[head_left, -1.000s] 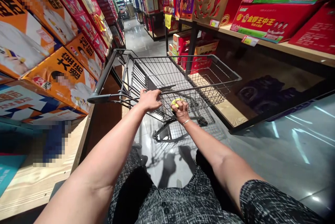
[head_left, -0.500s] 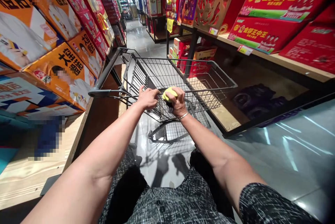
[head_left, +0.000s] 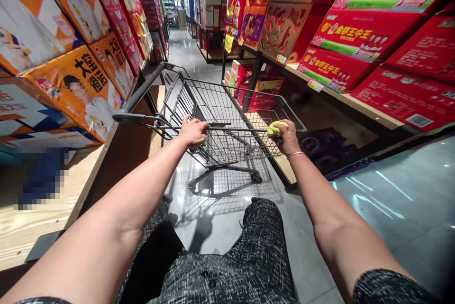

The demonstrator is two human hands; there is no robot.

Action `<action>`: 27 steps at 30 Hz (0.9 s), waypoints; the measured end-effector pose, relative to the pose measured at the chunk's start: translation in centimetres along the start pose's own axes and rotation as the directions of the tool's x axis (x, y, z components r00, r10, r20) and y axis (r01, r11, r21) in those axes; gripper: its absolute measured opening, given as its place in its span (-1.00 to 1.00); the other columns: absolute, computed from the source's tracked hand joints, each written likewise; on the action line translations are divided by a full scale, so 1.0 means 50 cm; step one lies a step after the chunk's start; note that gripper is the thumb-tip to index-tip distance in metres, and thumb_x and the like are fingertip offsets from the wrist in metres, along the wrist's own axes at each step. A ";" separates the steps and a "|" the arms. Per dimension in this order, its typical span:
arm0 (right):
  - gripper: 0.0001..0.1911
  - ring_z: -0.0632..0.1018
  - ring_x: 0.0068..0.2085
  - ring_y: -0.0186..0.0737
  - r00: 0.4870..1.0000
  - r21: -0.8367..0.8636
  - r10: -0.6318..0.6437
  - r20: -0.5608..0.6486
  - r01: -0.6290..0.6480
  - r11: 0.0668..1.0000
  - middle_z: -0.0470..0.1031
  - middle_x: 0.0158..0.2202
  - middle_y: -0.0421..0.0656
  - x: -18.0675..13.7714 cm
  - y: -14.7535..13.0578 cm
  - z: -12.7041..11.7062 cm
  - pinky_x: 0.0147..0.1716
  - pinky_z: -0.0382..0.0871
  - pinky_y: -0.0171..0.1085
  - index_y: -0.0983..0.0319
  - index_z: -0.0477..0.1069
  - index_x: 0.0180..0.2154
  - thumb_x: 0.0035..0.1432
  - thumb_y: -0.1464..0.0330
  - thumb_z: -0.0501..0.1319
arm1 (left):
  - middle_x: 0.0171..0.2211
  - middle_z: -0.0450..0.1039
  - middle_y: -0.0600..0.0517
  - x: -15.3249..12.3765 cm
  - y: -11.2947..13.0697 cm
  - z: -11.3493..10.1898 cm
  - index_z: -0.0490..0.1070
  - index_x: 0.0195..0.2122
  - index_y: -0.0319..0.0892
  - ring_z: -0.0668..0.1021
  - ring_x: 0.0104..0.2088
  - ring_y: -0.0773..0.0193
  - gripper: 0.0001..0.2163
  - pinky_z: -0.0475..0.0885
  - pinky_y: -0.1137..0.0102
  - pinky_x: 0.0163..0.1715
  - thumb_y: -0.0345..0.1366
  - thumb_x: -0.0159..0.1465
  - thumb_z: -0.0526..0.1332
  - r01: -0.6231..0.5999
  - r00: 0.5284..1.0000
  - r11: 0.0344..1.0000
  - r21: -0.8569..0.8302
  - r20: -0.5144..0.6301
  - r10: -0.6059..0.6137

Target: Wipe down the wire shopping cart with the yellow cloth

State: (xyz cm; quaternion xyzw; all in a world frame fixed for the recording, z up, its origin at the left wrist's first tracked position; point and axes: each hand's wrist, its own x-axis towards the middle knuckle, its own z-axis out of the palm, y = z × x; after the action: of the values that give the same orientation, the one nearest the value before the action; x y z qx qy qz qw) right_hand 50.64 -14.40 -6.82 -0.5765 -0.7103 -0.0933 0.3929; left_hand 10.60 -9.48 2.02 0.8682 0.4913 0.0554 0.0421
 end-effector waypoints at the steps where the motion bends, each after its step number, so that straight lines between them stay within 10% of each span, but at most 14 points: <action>1: -0.56 0.30 0.14 0.00 1.000 -0.026 0.021 -0.017 -0.022 0.999 0.20 0.11 -0.08 -0.004 0.001 -0.002 0.08 0.35 0.05 0.08 0.38 -0.03 -0.02 0.37 0.27 | -0.12 0.54 0.00 0.001 0.001 0.000 0.45 -0.04 0.01 0.44 0.13 0.14 -0.65 -0.18 -0.05 0.31 -0.35 0.14 0.13 0.005 1.000 1.000 -0.001 0.003 -0.005; 12: -0.62 0.13 0.23 0.07 0.995 -0.173 -0.095 -0.017 0.091 0.981 0.15 0.15 -0.08 -0.051 -0.278 0.221 0.19 0.16 0.09 0.01 0.43 -0.02 0.14 0.45 0.19 | -0.25 0.52 0.02 -0.025 0.000 0.002 0.47 -0.09 0.00 0.46 0.05 0.11 -0.67 -0.13 -0.01 0.30 -0.30 0.10 0.14 -0.018 0.998 1.000 -0.016 -0.066 0.017; 16: -0.61 0.20 0.18 0.08 0.991 -0.084 0.122 0.052 -0.118 0.989 0.22 0.10 -0.02 -0.153 -0.280 0.303 0.16 0.21 0.14 0.04 0.45 -0.04 0.11 0.50 0.14 | -0.29 0.50 0.03 -0.044 -0.010 0.005 0.48 -0.12 0.00 0.47 0.02 0.10 -0.69 -0.17 -0.01 0.31 -0.29 0.10 0.15 -0.038 0.994 0.999 -0.036 -0.104 0.034; 20: -0.62 0.32 0.06 0.12 0.884 0.115 0.461 0.074 -0.467 0.877 0.29 -0.02 0.08 -0.247 -0.267 0.344 0.06 0.27 0.25 0.19 0.41 -0.06 0.02 0.44 0.17 | -0.28 0.49 0.02 -0.058 -0.012 0.003 0.47 -0.14 -0.02 0.47 0.01 0.10 -0.71 -0.18 -0.02 0.32 -0.30 0.10 0.16 -0.040 0.992 0.998 -0.041 -0.118 0.035; 27: -0.67 0.44 -0.22 -0.17 0.843 0.349 0.536 0.056 -0.519 0.780 0.37 -0.24 -0.12 -0.208 -0.290 0.346 -0.24 0.48 -0.12 0.17 0.30 -0.07 0.17 0.16 0.14 | -0.32 0.47 0.04 -0.060 -0.008 0.004 0.47 -0.23 -0.05 0.48 -0.01 0.11 -0.78 -0.19 0.00 0.33 -0.27 0.08 0.18 -0.048 0.988 0.998 -0.038 -0.147 0.042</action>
State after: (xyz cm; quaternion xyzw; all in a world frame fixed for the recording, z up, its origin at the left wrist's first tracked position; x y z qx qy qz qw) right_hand 30.19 -16.60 -20.76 -0.6702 -0.5163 0.1351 0.5157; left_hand 8.76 -11.84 1.63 0.8715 0.4722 0.1302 0.0227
